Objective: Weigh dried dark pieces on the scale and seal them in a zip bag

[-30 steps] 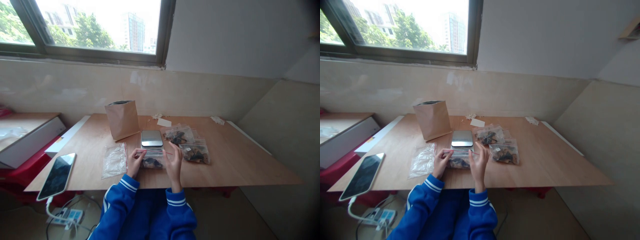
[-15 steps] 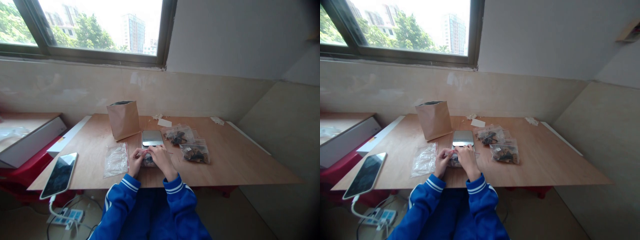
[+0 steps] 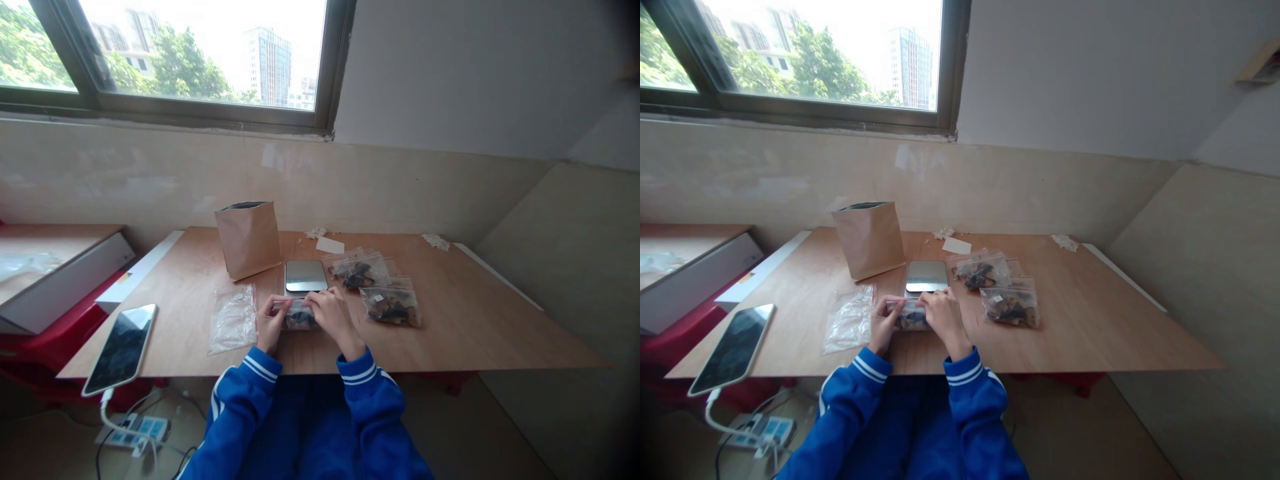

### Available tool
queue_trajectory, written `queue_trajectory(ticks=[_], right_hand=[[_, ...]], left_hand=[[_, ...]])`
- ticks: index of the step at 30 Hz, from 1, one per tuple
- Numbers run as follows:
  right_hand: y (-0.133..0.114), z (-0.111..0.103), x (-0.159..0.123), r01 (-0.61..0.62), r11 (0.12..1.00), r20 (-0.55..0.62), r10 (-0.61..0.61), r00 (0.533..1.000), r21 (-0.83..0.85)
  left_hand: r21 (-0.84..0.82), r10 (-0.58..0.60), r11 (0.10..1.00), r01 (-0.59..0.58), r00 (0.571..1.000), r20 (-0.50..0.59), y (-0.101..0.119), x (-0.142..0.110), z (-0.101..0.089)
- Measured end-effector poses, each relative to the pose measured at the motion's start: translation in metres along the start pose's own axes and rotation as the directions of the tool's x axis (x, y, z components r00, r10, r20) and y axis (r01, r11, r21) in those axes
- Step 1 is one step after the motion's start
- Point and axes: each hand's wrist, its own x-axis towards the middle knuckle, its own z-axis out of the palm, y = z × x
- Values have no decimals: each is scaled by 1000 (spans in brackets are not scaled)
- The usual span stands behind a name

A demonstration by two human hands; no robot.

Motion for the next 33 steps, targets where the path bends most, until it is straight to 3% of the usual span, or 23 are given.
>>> queue_trajectory(ticks=[6,17,26,29,33], right_hand=[[-6,-3,1,43,999,33,-43,999,4],[8,4,-10,26,999,-48,-25,999,25],[32,12,-16,-25,994,-81,34,996,106],[40,15,-20,-76,974,-111,102,989,213],[49,16,-27,-134,823,-113,233,966,552]], left_hand=[[-3,-16,1000,16,996,88,2,-1,2],[-10,1,1000,-1,1000,14,3,1,1],[-87,-107,991,100,990,-87,-10,5,-5],[-170,-165,975,142,978,-128,-14,7,-6],[-257,-284,926,275,959,0,-13,6,-2]])
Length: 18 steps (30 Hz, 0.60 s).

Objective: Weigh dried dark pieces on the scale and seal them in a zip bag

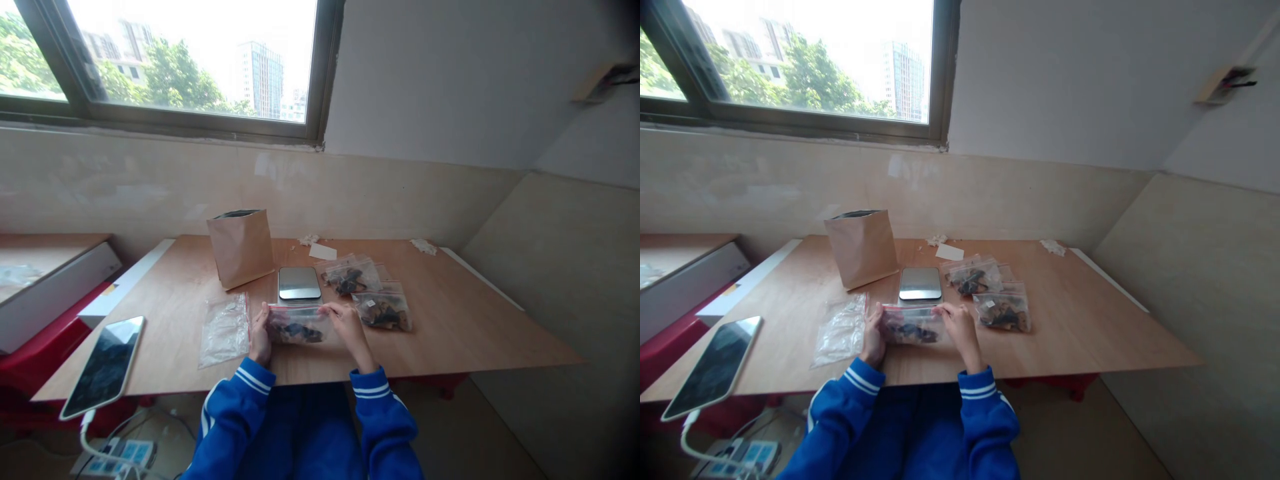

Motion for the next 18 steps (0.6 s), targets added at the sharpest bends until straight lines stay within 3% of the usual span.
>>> queue_trajectory(ticks=[3,6,9,12,14,16,18], right_hand=[[8,-11,2,-138,930,-117,188,975,339],[27,-40,17,-212,844,-301,394,868,493],[53,-81,45,-252,925,-473,364,803,283],[74,-107,66,-347,935,-489,266,830,-79],[81,-105,68,-399,874,-572,184,799,-277],[82,-88,59,-398,816,-642,43,766,-420],[81,-64,43,-341,779,-608,-65,791,-526]], left_hand=[[-21,-89,996,92,991,104,5,-3,3],[-36,-70,996,76,987,146,10,-6,4],[-50,-61,996,68,989,135,13,-7,4],[-36,-78,996,84,987,140,14,-8,5],[-9,-78,997,81,985,152,14,-8,5],[30,-70,997,66,982,177,14,-8,5],[80,-59,996,43,974,219,13,-9,5]])
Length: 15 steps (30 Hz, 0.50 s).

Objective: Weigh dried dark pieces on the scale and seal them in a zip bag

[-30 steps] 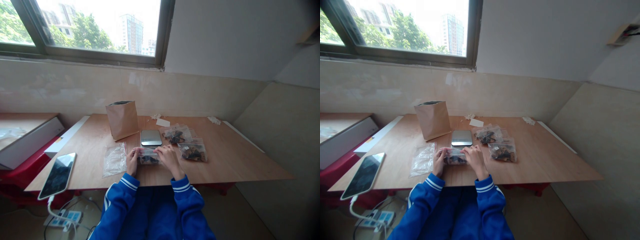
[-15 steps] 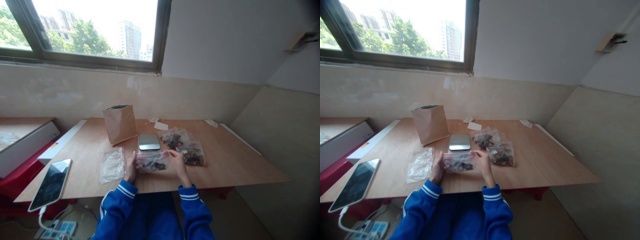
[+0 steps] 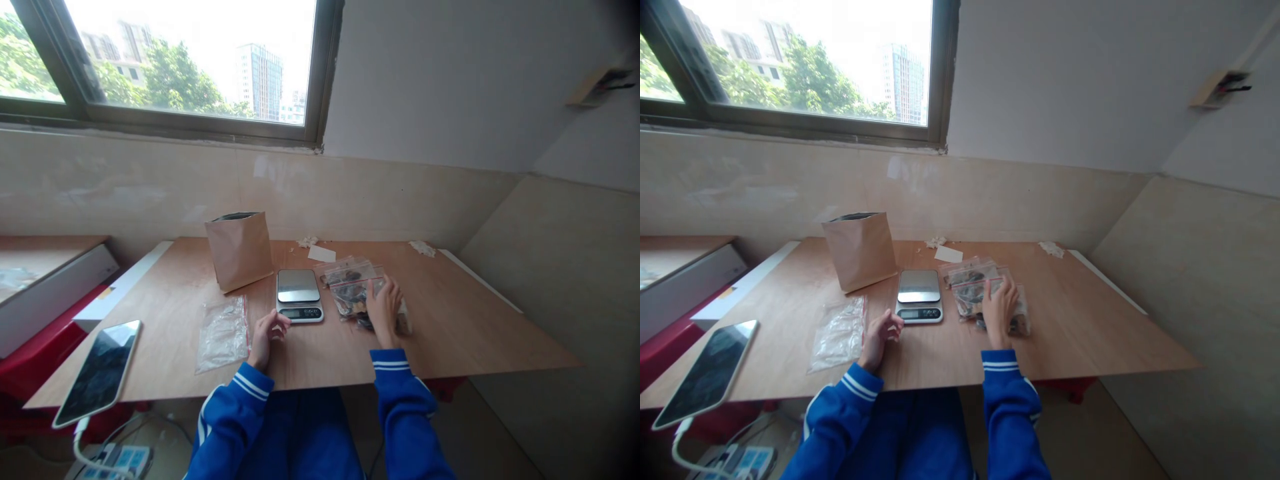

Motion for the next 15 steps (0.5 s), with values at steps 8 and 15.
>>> queue_trajectory(ticks=[8,15], right_hand=[[4,8,-77,135,990,129,-129,983,-42],[0,-7,-106,262,958,62,-270,961,116]], left_hand=[[413,280,879,-238,959,-45,29,7,7],[960,843,234,-156,524,-120,166,88,3]])
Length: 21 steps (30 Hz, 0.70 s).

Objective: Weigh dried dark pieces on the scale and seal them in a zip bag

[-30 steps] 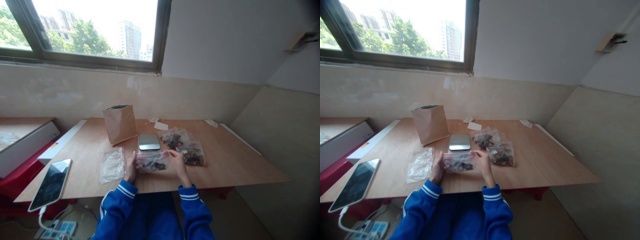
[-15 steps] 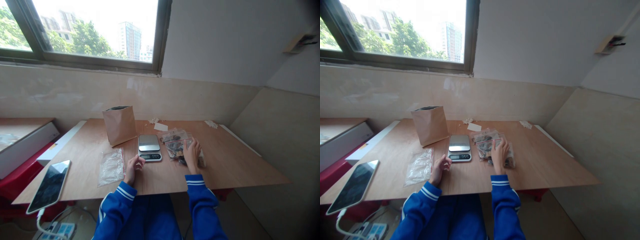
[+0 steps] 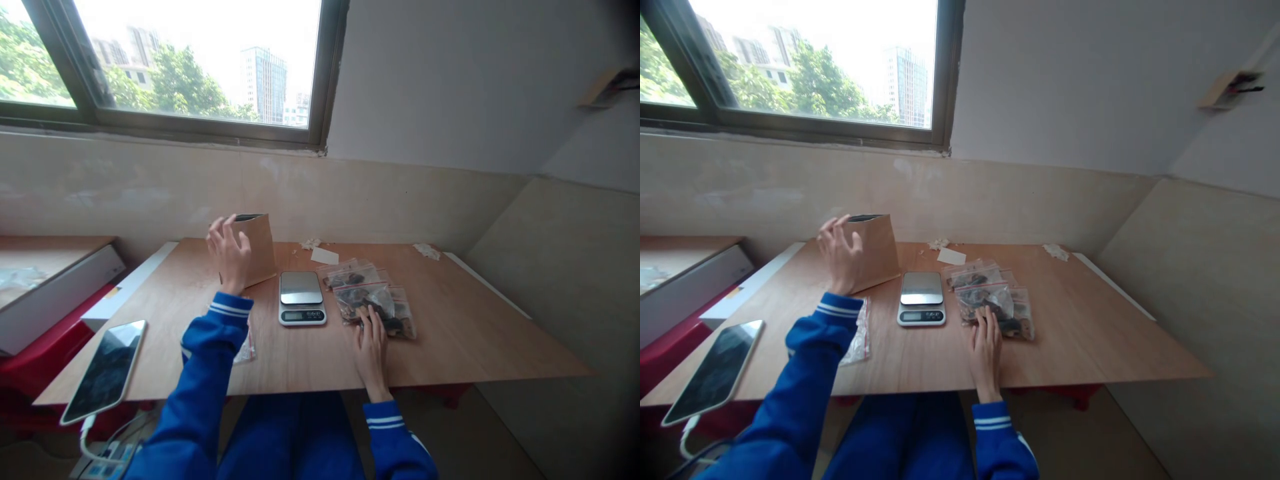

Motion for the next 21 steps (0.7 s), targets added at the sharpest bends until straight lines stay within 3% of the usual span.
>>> queue_trajectory(ticks=[2,4,7,9,12,15,17,19,21], right_hand=[[-1,-2,-2,-16,1000,-4,16,1000,19],[1,-3,-1,-38,999,-15,39,999,32],[1,-4,1,-22,996,-17,24,1000,86],[-6,-6,3,0,989,-19,3,1000,147],[-37,-13,11,32,965,-5,-32,999,259],[-91,-26,29,93,907,71,-134,988,410],[-132,-36,46,135,848,88,-209,974,513],[-169,-43,65,194,787,103,-309,945,586],[-195,-46,78,283,761,124,-428,895,584]], left_hand=[[108,6,994,-3,1000,-29,-5,41,6],[167,-32,986,25,999,37,-15,67,11],[249,-146,964,94,969,198,-34,75,14],[263,-153,962,77,947,281,-41,63,10],[210,-109,976,60,966,233,-40,32,-5],[49,-65,997,57,984,167,-27,-4,-26],[-24,-132,990,137,979,156,-17,-26,-40],[-59,-164,981,186,949,269,-10,-44,-52],[-72,-154,976,204,889,431,-9,-57,-60]])
